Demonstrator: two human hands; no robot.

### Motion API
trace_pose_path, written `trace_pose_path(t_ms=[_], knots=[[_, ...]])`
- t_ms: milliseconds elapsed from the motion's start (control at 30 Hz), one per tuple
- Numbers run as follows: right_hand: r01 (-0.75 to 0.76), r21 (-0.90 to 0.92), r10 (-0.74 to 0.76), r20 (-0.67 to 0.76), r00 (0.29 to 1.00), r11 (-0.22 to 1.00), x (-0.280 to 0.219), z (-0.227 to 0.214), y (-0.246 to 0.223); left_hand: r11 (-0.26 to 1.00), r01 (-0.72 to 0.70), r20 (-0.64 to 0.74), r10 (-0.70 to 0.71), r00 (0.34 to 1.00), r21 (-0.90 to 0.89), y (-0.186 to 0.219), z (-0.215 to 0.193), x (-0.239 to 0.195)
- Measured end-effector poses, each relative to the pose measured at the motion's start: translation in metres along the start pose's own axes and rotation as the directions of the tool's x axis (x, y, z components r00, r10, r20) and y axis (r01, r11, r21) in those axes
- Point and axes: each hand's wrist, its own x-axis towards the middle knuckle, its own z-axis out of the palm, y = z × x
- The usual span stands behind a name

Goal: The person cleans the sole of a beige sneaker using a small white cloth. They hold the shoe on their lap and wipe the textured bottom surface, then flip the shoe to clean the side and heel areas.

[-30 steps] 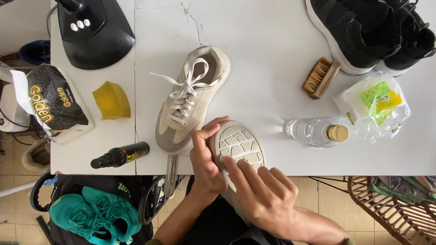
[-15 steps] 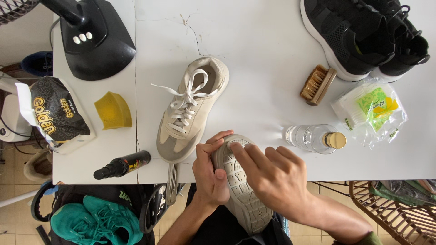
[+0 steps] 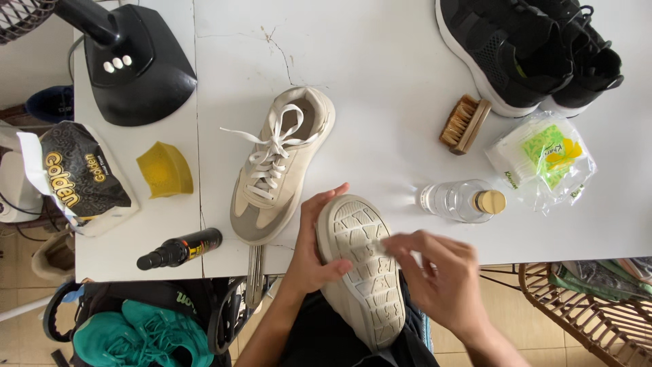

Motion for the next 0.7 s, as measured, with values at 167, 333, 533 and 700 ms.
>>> trace_pose_path(t_ms=[167,333,533,700], knots=[[-0.302,0.542,0.369,-0.016,0.929,0.784,-0.066,0.048,0.055,0.957,-0.012,-0.116,0.047,0.992,0.290,-0.018,0.002,0.019],[-0.219,0.690,0.434,-0.151,0.888,0.690,-0.069,0.047,0.055,0.756,0.149,-0.289,0.055,0.956,0.637,-0.003,0.022,0.083],[-0.197,0.637,0.432,-0.235,0.871,0.745,-0.073,0.046,0.056,0.402,-0.167,0.016,0.354,0.935,0.900,0.008,0.043,0.060],[-0.178,0.629,0.381,-0.202,0.902,0.756,-0.070,0.038,0.045,0.860,-0.083,0.125,0.023,0.992,0.503,0.020,0.055,-0.018]])
